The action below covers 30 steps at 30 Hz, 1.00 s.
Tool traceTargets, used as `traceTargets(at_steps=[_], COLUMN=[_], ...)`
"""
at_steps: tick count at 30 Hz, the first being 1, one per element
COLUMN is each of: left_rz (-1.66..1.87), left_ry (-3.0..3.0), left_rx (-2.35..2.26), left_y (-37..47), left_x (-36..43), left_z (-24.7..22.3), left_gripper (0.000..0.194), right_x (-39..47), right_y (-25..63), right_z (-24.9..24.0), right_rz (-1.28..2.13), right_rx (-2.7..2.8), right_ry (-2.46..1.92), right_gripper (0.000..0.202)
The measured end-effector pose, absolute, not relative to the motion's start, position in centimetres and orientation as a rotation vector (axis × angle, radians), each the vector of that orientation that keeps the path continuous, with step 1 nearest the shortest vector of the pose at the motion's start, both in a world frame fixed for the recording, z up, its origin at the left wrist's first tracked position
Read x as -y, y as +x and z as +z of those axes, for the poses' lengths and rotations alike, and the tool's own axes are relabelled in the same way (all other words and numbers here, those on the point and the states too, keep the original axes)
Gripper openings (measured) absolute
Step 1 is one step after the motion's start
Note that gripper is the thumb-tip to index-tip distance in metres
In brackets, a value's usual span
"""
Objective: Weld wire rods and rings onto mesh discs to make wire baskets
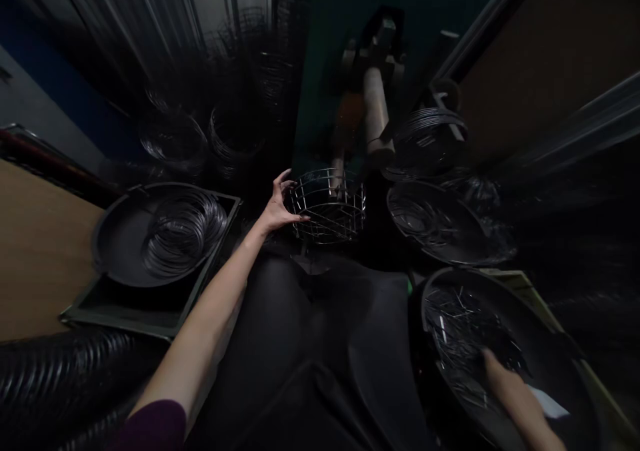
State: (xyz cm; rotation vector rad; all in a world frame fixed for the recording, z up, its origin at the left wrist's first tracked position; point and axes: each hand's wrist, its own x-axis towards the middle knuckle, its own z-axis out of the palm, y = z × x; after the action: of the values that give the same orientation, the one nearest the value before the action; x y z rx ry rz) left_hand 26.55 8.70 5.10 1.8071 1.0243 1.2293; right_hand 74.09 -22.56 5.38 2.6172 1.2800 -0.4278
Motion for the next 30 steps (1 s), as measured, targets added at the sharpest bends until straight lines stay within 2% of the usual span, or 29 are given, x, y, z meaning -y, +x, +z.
traceTargets(at_steps=[2, 4, 6, 8, 9, 11, 14, 16, 18, 23, 30], left_rz=[1.242, 1.227, 1.148, 1.046, 1.011, 0.953, 0.886, 0.891, 0.913, 0.901, 0.923], left_ry=[1.924, 2.063, 2.195, 2.294, 2.330, 2.393, 2.456, 2.457, 2.441, 2.395, 2.385], left_rx=[-0.958, -0.915, -0.915, -0.927, -0.930, -0.938, -0.981, -1.013, -1.023, -0.996, -0.988], left_y=[26.1, 26.2, 27.0, 28.1, 28.6, 29.5, 30.0, 30.0, 29.9, 30.2, 30.5], left_x=[-8.0, -7.0, -6.0, -5.2, -5.0, -4.9, -5.2, -5.6, -5.8, -6.3, -6.9], left_z=[6.3, 7.4, 8.6, 9.6, 10.0, 10.6, 10.9, 10.8, 10.8, 10.7, 10.6], left_gripper=[0.121, 0.108, 0.096, 0.088, 0.085, 0.079, 0.073, 0.073, 0.073, 0.074, 0.078], right_x=[19.2, 15.2, 11.1, 7.3, 5.6, 2.9, 0.9, 0.7, 0.8, 0.7, 0.1], right_y=[71.3, 66.8, 61.7, 57.2, 55.5, 53.2, 51.8, 51.6, 51.6, 52.0, 52.3], right_z=[9.2, 13.2, 16.3, 18.0, 18.3, 18.1, 16.9, 16.1, 15.6, 15.3, 15.8], right_rz=[-0.612, -0.959, -1.366, -1.663, -1.701, -1.498, -0.692, -0.229, 0.020, 0.235, 0.292], right_rx=[-1.392, -1.779, -1.976, -2.060, -2.100, -2.287, -2.584, -2.644, -2.659, -2.709, -2.722], right_ry=[2.854, 2.918, 2.744, 2.419, 2.300, 2.240, 2.186, 1.995, 1.809, 1.679, 1.649], right_gripper=[0.043, 0.034, 0.028, 0.042, 0.043, 0.034, 0.023, 0.029, 0.038, 0.034, 0.033])
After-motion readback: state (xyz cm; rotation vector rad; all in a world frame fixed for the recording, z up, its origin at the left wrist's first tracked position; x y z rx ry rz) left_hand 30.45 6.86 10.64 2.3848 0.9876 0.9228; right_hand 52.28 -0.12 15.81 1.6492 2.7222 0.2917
